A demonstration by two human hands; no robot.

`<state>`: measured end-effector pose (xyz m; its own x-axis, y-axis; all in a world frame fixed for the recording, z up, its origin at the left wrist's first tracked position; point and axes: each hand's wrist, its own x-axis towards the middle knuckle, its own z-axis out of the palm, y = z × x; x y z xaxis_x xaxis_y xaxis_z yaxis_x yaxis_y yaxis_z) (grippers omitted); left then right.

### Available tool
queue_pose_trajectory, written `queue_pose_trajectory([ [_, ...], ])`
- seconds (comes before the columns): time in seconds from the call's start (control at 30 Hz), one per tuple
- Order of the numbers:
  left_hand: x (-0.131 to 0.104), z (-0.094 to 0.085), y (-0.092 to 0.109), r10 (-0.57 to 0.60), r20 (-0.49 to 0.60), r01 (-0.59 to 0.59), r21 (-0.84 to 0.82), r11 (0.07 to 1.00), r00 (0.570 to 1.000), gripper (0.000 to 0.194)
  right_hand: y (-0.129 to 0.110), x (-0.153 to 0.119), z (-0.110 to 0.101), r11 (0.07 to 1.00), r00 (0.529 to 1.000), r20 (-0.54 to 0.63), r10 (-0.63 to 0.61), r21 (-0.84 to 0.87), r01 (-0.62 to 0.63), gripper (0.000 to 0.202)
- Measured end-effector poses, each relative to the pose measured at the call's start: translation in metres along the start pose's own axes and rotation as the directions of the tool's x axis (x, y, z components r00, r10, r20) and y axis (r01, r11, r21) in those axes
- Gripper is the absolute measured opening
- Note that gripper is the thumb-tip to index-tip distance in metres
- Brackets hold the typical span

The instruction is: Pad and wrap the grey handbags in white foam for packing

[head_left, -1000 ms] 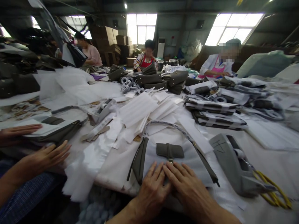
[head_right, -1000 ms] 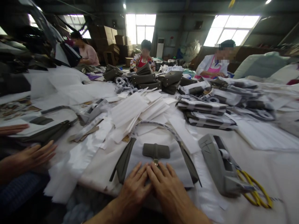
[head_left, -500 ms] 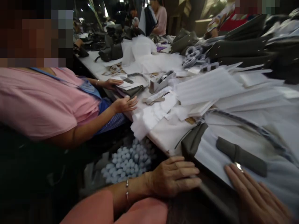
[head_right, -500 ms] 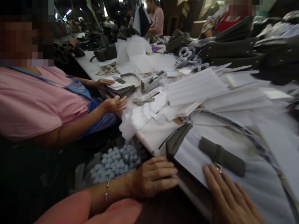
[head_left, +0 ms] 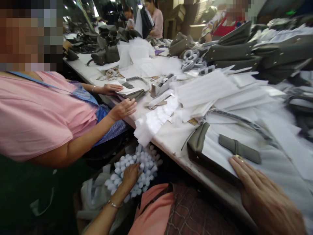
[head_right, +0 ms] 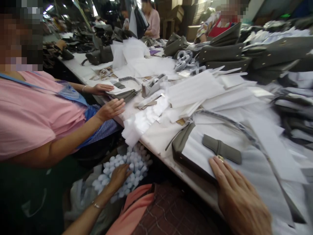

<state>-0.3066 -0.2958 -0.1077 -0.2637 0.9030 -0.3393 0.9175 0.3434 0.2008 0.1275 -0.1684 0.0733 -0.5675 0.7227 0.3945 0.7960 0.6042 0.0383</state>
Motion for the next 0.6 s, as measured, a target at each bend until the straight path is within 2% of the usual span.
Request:
queue_pose_trajectory([
  [0.13, 0.01, -0.005, 0.002, 0.065, 0.103, -0.075, 0.094, 0.993, 0.993, 0.033, -0.01, 0.009, -0.01, 0.995, 0.998, 0.041, 0.043, -0.092, -0.039, 0.058],
  [0.33, 0.031, -0.014, 0.012, 0.098, 0.182, -0.15, 0.302, 0.941, 0.979, 0.043, -0.009, 0.017, -0.02, 0.991, 0.984, 0.111, 0.136, -0.003, -0.137, 0.053],
  [0.4, 0.032, -0.013, 0.017, 0.102, 0.155, -0.143, 0.285, 0.948, 0.983, 0.044, -0.008, 0.018, -0.024, 0.986, 0.981, 0.118, 0.155, 0.04, -0.161, 0.052],
  [0.5, 0.029, -0.014, 0.022, 0.105, 0.061, -0.114, 0.174, 0.978, 0.993, 0.043, -0.007, 0.018, -0.028, 0.982, 0.979, 0.134, 0.152, 0.095, -0.165, 0.054],
  [0.6, 0.02, -0.033, 0.024, 0.056, -0.033, -0.054, 0.065, 0.996, 0.998, 0.04, -0.004, 0.017, -0.028, 0.979, 0.981, 0.144, 0.128, 0.142, -0.149, 0.058],
])
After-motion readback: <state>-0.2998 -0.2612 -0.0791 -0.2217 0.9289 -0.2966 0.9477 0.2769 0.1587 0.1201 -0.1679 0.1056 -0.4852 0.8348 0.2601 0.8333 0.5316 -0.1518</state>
